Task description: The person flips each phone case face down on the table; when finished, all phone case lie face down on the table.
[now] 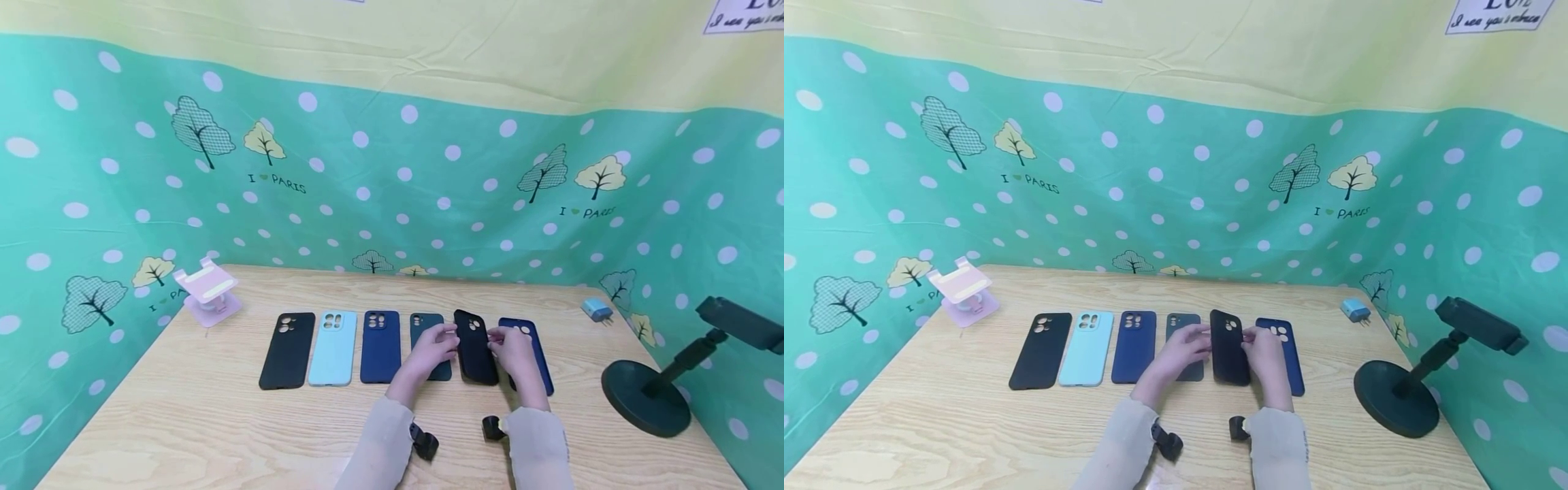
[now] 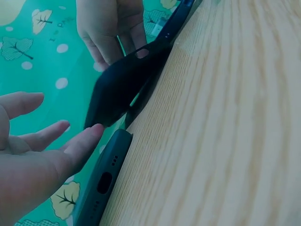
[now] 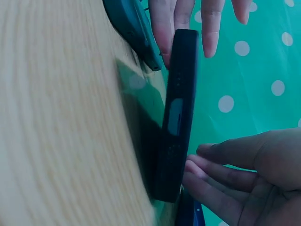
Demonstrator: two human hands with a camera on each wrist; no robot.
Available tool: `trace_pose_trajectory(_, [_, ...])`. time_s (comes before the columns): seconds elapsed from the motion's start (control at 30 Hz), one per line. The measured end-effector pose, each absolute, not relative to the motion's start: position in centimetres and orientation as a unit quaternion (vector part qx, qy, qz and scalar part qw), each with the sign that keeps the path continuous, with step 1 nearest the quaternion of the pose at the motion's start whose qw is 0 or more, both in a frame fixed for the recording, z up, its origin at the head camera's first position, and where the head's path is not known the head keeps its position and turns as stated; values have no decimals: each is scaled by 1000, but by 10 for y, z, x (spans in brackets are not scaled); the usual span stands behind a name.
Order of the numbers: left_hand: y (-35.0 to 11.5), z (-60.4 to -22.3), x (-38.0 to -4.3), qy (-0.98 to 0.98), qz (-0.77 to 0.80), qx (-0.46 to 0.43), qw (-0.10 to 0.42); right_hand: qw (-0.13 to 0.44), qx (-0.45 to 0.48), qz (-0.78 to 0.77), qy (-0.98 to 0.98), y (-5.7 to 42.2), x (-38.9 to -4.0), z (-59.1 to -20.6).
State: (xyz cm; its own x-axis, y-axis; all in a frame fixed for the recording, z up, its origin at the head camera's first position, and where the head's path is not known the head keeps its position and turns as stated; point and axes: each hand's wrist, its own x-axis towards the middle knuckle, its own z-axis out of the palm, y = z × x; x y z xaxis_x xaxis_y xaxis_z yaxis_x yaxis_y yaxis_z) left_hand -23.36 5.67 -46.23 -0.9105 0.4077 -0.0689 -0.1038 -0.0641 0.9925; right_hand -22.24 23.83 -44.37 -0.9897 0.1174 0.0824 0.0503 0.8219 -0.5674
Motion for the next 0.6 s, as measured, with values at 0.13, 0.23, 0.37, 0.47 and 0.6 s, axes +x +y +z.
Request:
trace_pose_trajectory(0.13, [55, -462, -234, 644, 734, 111, 182, 46, -36, 323, -945, 236, -223, -442])
trace_pose_trajectory(0.23, [54, -461, -234, 634, 741, 116, 187, 41, -29, 328, -943, 233, -222, -441])
trace_pose_trajectory(0.37, [53, -460, -235, 624, 750, 117, 186, 29, -31, 326, -945, 231, -222, -441])
trace_pose_trajectory(0.47, [53, -460, -235, 621, 754, 115, 183, 17, -31, 336, -941, 229, -223, -441])
trace_pose_trajectory(0.6, [53, -461, -236, 614, 760, 116, 178, 2, -30, 365, -931, 227, -223, -442])
